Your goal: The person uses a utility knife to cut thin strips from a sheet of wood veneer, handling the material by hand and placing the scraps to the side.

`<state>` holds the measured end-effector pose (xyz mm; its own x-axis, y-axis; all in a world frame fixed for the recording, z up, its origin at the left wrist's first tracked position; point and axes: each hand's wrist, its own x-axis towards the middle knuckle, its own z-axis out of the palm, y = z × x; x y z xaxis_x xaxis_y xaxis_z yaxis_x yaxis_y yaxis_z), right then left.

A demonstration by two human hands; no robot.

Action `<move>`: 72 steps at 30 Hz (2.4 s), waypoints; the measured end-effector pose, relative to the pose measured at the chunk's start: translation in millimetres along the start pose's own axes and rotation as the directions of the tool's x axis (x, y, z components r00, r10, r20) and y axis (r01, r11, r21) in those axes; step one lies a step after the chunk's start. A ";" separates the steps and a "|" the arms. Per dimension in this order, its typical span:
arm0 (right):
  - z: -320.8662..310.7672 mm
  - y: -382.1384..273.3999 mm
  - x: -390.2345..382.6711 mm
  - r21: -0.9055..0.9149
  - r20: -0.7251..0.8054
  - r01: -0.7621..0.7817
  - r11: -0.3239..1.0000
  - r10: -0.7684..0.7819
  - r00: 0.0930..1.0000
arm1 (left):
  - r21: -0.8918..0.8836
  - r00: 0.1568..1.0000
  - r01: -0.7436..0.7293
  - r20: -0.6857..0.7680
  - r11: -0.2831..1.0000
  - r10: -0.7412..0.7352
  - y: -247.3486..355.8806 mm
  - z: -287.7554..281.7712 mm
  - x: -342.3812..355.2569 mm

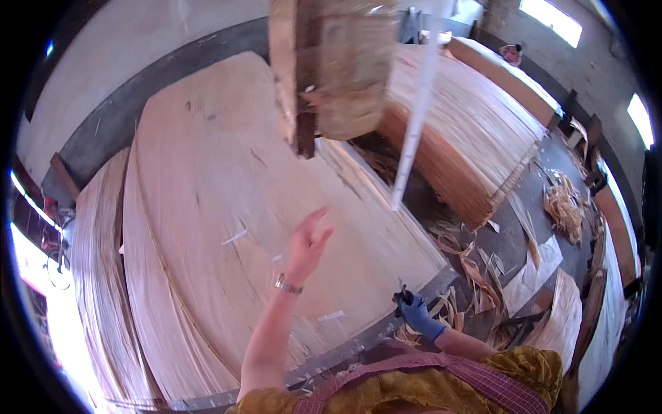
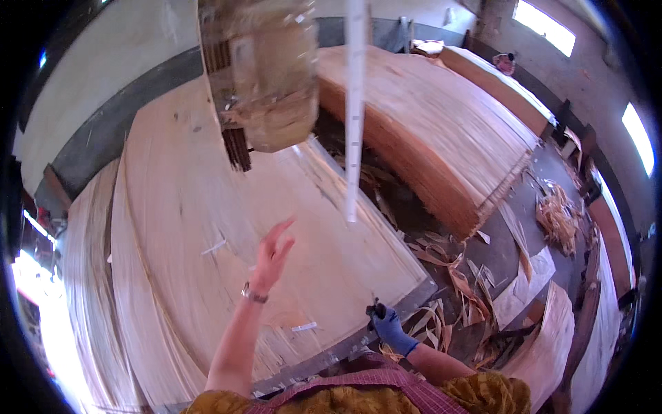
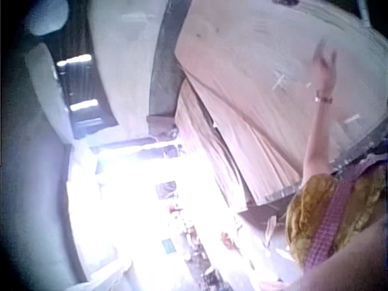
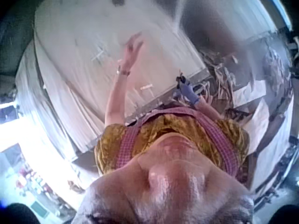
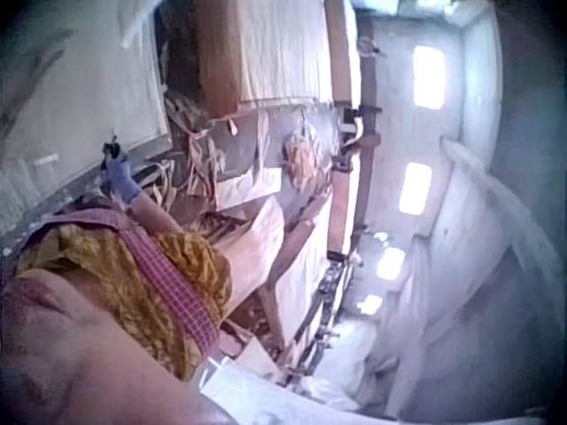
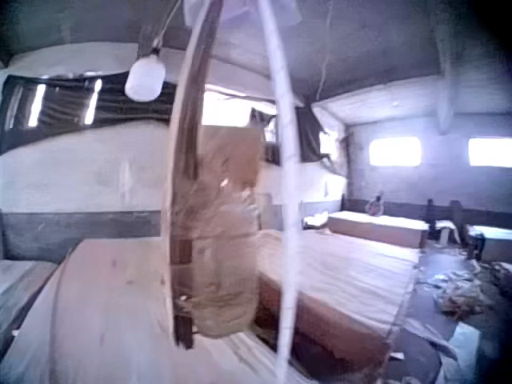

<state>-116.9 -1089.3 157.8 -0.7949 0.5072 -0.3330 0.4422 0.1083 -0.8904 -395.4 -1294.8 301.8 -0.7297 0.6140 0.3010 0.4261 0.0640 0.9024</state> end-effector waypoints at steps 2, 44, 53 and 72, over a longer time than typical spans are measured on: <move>-21.9 -11.3 -4.4 0.126 -0.113 0.027 0.992 -0.013 0.994 | -0.201 0.930 -0.365 -0.048 0.909 0.363 114.6 34.6 43.4; -213.0 -141.0 -149.1 -0.536 -0.335 0.736 0.414 -0.904 0.265 | -0.896 0.970 0.241 0.236 0.374 -0.059 291.2 327.2 -65.0; -221.2 -63.9 -173.7 -0.245 -0.361 0.655 0.715 -0.694 0.623 | -0.788 0.830 0.544 0.455 0.288 -0.323 279.3 357.1 -102.9; -166.1 24.3 -298.4 -0.095 0.113 0.353 0.931 -0.342 0.933 | 0.242 0.444 0.305 0.820 0.921 -0.362 177.5 273.8 -208.0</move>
<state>200.1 -1096.1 287.1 -0.9396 0.3397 -0.0409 0.1705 0.3613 -0.9167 -21.6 -1195.8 314.9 -0.0398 0.8941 -0.4461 0.2997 0.4365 0.8483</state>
